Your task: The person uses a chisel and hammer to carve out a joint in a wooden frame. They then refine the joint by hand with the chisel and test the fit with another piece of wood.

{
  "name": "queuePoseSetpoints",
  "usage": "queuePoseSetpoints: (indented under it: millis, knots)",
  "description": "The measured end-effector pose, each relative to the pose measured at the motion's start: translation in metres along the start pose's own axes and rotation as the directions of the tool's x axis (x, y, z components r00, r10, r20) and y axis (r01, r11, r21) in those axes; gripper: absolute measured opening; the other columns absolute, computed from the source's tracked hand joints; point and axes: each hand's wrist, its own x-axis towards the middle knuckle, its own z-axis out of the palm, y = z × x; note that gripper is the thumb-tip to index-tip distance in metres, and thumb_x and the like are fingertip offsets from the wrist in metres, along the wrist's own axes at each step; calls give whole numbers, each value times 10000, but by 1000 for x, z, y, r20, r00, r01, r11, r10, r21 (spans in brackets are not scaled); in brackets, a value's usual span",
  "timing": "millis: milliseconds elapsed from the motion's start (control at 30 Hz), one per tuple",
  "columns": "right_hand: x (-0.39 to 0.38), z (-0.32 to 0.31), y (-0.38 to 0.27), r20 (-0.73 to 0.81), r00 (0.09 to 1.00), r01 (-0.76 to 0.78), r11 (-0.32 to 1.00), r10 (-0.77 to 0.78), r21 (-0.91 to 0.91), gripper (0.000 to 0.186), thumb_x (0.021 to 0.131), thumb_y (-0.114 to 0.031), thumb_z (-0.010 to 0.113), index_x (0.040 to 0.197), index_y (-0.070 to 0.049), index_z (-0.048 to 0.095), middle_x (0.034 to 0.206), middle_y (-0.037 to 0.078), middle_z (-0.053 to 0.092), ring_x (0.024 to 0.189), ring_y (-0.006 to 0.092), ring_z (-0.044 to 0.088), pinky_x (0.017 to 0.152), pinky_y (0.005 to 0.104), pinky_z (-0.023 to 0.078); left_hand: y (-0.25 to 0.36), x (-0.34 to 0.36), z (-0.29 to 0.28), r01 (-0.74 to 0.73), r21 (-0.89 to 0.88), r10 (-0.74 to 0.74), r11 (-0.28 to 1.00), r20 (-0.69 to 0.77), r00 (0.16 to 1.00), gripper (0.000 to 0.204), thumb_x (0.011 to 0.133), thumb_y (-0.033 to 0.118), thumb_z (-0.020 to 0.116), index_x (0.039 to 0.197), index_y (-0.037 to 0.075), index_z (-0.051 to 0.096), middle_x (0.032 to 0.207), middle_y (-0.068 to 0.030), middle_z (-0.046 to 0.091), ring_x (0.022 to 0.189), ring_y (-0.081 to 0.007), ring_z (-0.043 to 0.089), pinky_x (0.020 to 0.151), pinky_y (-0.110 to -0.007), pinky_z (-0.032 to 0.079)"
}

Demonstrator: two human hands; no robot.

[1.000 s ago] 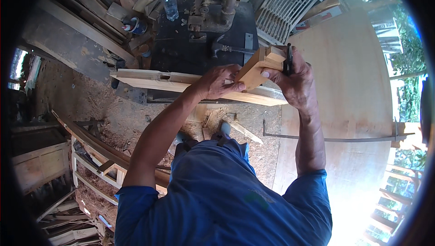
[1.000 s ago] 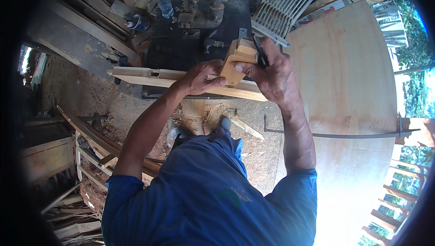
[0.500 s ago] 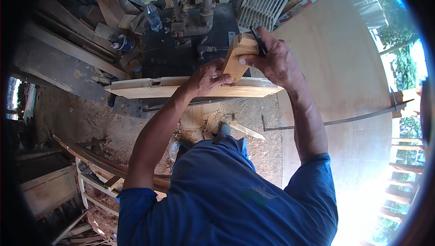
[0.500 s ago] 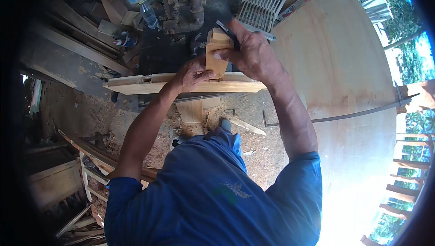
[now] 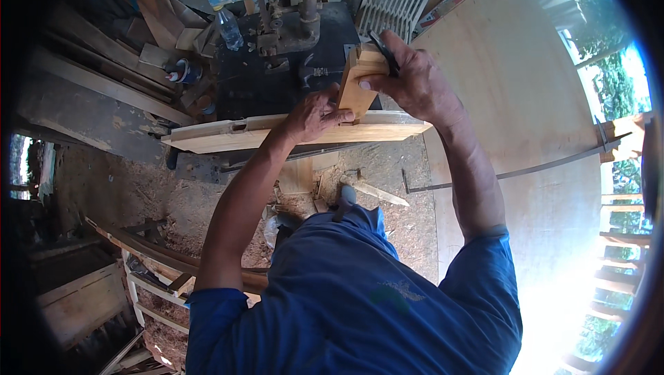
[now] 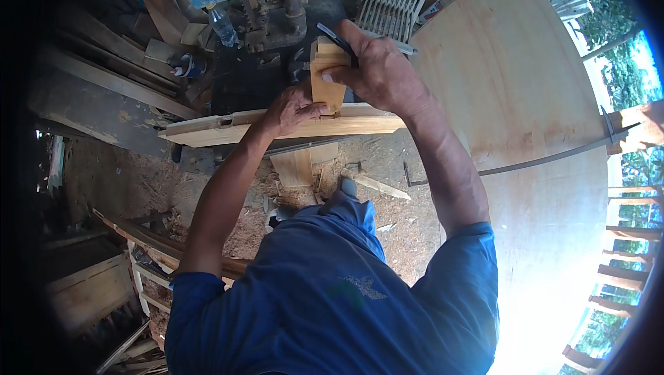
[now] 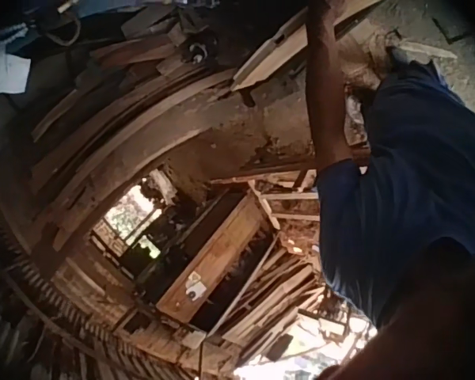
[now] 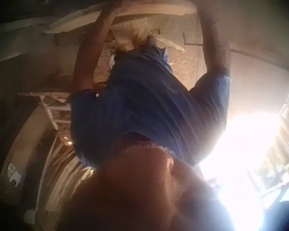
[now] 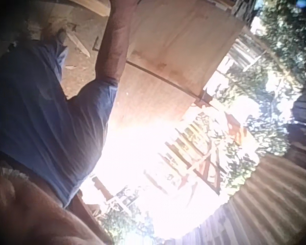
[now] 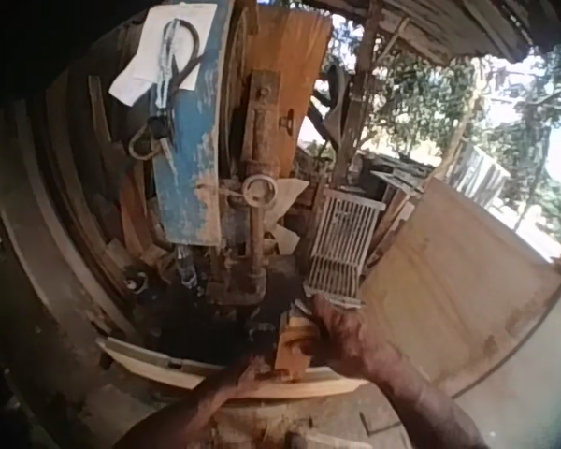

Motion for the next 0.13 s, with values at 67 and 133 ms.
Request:
queuePoseSetpoints:
  millis: [67,133]
  knots:
    - [6,-5,1,15,1000,10,1000,-10,-11,420,856,-216,827,1105,-57,528,816,194,678,730,262,638,747,426,516,-6,7,0,17,-26,-16,1000,9,1000,513,941,400,744,1256,62,521,1142,-177,719,1088,-324,727,883,-419,588]
    - [8,-4,3,33,998,56,998,-55,-36,409,867,-214,818,1103,-52,526,823,203,683,738,273,647,759,450,516,-11,7,-4,5,77,-7,997,37,999,532,938,389,750,1294,78,505,1164,-176,715,1086,-336,726,880,-412,593]
